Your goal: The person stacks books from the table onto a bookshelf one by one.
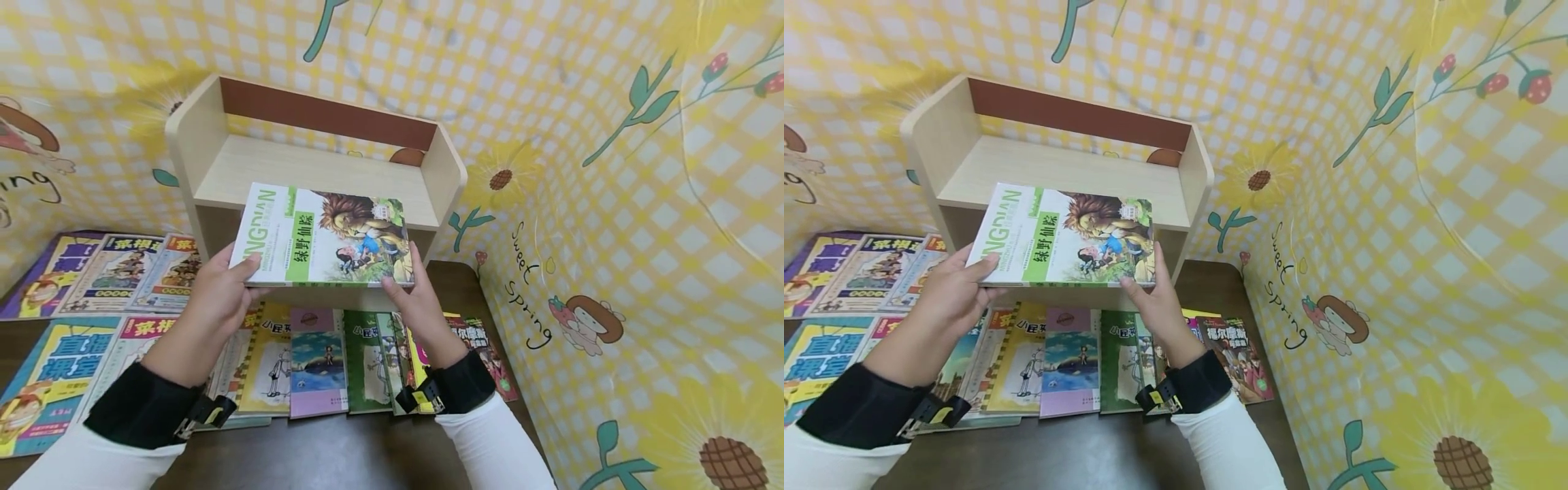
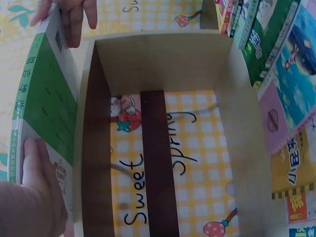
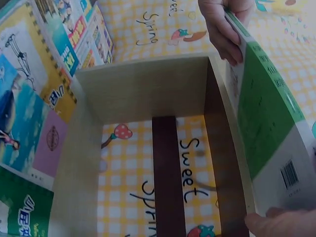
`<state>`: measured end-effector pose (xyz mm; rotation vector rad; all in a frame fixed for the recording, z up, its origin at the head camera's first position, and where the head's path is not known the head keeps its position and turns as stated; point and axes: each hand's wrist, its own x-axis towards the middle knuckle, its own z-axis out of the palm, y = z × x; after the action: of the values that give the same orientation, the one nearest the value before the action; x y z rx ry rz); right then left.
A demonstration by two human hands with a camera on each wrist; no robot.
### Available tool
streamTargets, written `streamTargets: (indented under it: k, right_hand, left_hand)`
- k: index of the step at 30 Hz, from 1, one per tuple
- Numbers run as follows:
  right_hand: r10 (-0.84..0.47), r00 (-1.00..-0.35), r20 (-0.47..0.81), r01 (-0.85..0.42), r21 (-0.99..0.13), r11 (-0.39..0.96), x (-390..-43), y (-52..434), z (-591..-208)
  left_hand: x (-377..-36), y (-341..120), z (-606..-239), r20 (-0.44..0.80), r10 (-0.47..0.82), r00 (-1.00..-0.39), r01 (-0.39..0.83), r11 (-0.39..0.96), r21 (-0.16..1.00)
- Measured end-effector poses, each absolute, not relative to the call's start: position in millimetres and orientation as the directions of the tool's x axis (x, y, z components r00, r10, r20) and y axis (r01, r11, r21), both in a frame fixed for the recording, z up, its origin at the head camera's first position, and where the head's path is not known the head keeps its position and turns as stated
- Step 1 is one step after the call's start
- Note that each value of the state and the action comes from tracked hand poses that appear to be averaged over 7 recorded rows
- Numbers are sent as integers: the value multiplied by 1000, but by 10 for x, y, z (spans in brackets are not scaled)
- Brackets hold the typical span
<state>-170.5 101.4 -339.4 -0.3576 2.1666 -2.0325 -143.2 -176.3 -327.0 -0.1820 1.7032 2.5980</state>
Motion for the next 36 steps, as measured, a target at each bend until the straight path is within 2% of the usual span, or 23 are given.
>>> streamTargets:
  k: [3, 6, 10, 13, 18, 24, 28, 36]
  right_hand:
    - [-295, -955, 45, -51, -999, 12, -1768, 1009, -3376]
    - [-278, -959, 52, -60, -998, 21, -1829, 993, -3354]
    - [-247, -968, 43, -58, -997, 55, -1887, 968, -3340]
    - [-236, -971, 22, -42, -996, 81, -1917, 958, -3328]
    - [-206, -978, -1, -25, -992, 124, -1976, 954, -3315]
    - [-188, -982, -13, -26, -979, 204, -2055, 928, -3274]
    - [-141, -990, -18, -25, -955, 295, -2120, 911, -3220]
    - [-66, -998, 22, -47, -908, 416, -2249, 811, -3089]
  left_hand:
    - [-1482, -1790, -3285, -111, -12, -994, -98, -378, 921]
    - [-1538, -1838, -3297, -53, 33, -998, -60, -324, 944]
    - [-1613, -1918, -3314, 96, 141, -985, 62, -231, 971]
    - [-1645, -1966, -3314, 163, 178, -970, 150, -83, 985]
    - [-1673, -1996, -3285, 128, 80, -988, 146, 270, 952]
    - [-1667, -1987, -3178, 129, -29, -991, 95, 521, 848]
    - [-1685, -1954, -3088, 145, -61, -987, 79, 604, 793]
    - [-1856, -1904, -2963, 185, -84, -979, 82, 671, 737]
